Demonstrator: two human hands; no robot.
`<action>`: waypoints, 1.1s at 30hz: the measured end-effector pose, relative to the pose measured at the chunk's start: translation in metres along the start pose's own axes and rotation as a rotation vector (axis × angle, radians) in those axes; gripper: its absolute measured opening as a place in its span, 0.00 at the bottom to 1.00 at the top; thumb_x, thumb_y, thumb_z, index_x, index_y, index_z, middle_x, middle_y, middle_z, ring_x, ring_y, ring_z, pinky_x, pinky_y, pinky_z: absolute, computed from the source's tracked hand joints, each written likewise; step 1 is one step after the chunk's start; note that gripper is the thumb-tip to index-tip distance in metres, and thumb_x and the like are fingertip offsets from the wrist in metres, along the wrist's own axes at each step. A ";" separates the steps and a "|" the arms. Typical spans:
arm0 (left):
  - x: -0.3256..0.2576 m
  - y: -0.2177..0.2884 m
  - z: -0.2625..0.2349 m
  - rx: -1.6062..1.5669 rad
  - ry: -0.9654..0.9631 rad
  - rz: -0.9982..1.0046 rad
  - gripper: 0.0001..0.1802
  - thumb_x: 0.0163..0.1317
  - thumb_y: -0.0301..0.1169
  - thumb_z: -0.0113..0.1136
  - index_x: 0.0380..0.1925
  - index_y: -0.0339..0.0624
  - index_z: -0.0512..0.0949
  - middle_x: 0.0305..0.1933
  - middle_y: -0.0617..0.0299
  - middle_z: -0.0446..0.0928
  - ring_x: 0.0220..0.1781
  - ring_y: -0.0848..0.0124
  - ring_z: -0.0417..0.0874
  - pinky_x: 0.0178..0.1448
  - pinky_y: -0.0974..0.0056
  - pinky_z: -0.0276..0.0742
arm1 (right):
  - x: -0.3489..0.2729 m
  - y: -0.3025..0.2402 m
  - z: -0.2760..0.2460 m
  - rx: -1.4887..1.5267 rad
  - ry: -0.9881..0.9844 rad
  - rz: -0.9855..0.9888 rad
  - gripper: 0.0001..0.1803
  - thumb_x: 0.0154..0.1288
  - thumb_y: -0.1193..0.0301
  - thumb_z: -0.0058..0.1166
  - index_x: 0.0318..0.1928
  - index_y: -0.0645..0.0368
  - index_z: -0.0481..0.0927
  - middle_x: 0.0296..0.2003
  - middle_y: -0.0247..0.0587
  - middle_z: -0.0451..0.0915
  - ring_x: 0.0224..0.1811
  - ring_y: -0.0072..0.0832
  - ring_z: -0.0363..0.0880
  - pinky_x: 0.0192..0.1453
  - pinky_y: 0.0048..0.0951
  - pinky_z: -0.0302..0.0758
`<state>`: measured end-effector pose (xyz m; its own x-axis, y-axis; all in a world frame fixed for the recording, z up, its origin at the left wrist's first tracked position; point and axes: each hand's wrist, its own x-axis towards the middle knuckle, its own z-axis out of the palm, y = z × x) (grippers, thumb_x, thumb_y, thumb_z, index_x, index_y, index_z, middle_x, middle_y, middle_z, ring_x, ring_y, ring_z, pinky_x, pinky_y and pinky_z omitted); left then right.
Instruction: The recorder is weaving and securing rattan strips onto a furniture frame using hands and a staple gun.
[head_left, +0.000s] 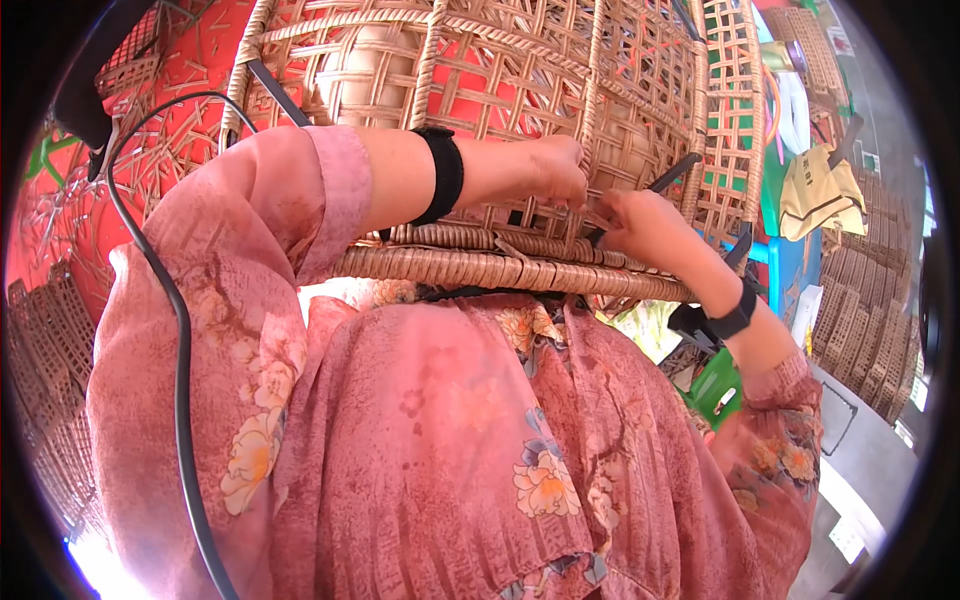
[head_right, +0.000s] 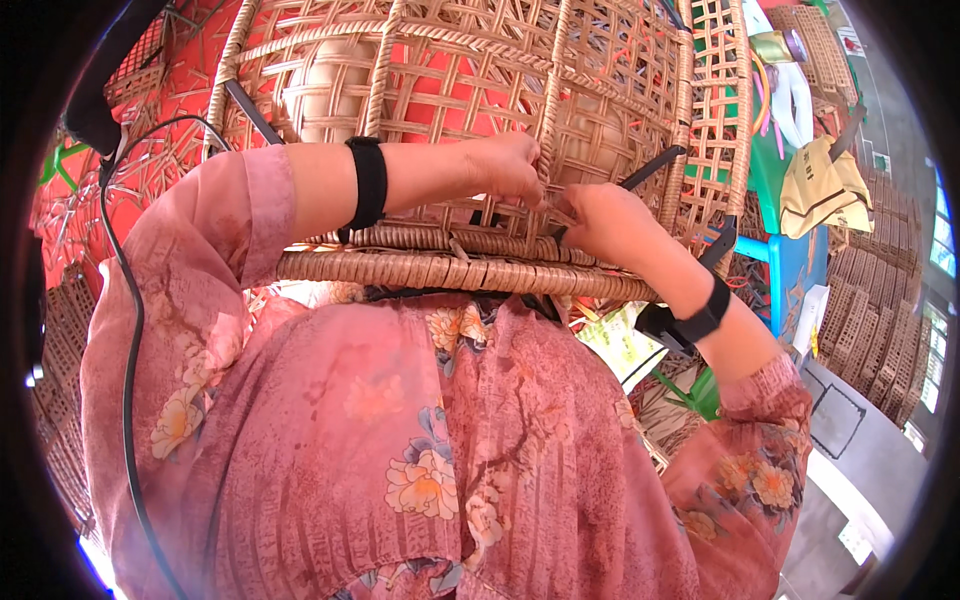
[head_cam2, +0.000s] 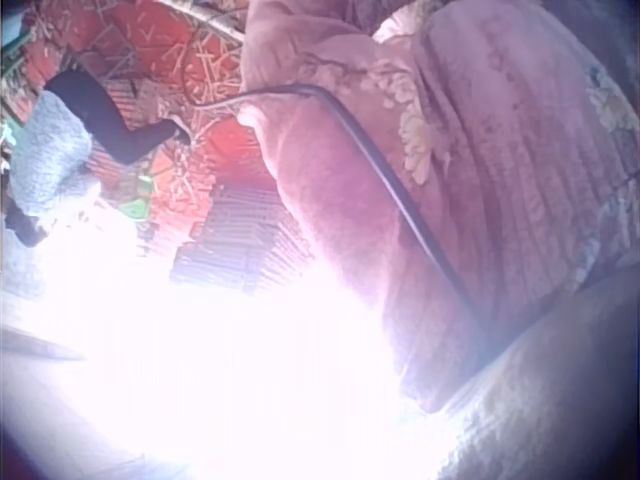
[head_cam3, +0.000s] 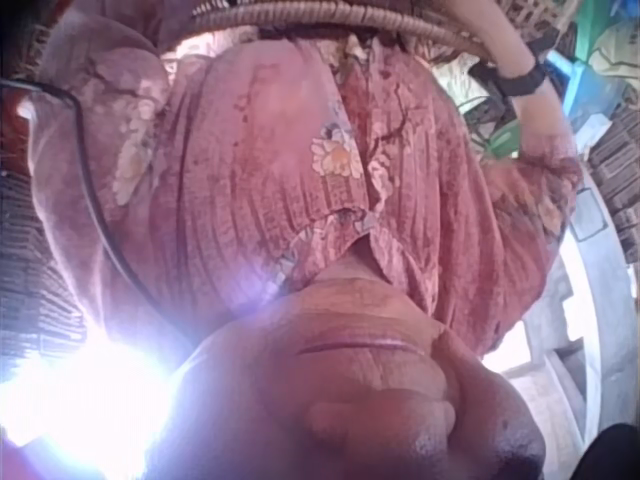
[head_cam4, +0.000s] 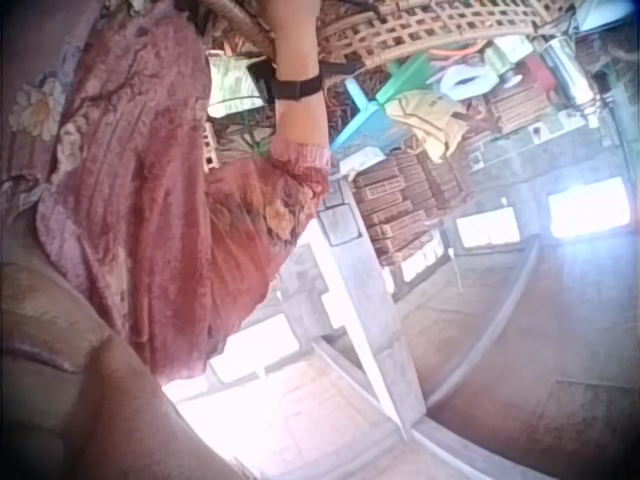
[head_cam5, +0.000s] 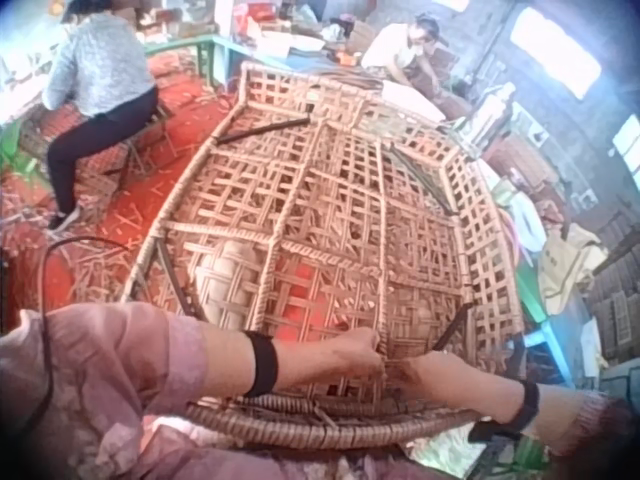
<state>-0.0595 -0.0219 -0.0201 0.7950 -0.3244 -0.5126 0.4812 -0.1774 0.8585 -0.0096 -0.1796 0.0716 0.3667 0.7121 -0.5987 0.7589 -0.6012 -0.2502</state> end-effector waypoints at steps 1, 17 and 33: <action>-0.001 0.003 0.000 0.013 0.014 -0.013 0.13 0.39 0.29 0.69 0.23 0.39 0.74 0.17 0.64 0.72 0.19 0.74 0.72 0.21 0.68 0.66 | -0.009 0.002 -0.004 -0.136 0.032 -0.055 0.10 0.48 0.73 0.55 0.33 0.62 0.76 0.26 0.45 0.77 0.31 0.40 0.77 0.36 0.38 0.72; -0.002 0.002 -0.005 -0.091 -0.029 -0.024 0.16 0.39 0.27 0.72 0.23 0.38 0.71 0.19 0.64 0.71 0.20 0.75 0.71 0.21 0.68 0.67 | -0.061 0.084 -0.083 -0.968 0.674 0.135 0.08 0.51 0.74 0.52 0.34 0.54 0.76 0.29 0.37 0.72 0.36 0.34 0.74 0.38 0.34 0.72; 0.005 -0.005 -0.006 -0.100 -0.057 -0.048 0.15 0.40 0.27 0.71 0.23 0.40 0.71 0.18 0.65 0.69 0.20 0.76 0.69 0.22 0.68 0.63 | -0.046 0.071 -0.075 0.568 0.770 0.200 0.12 0.66 0.74 0.42 0.46 0.62 0.76 0.35 0.40 0.79 0.35 0.28 0.81 0.34 0.23 0.78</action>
<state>-0.0558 -0.0166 -0.0274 0.7493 -0.3708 -0.5487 0.5547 -0.1011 0.8259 0.0678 -0.2276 0.1385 0.8650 0.4983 -0.0595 0.3463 -0.6784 -0.6480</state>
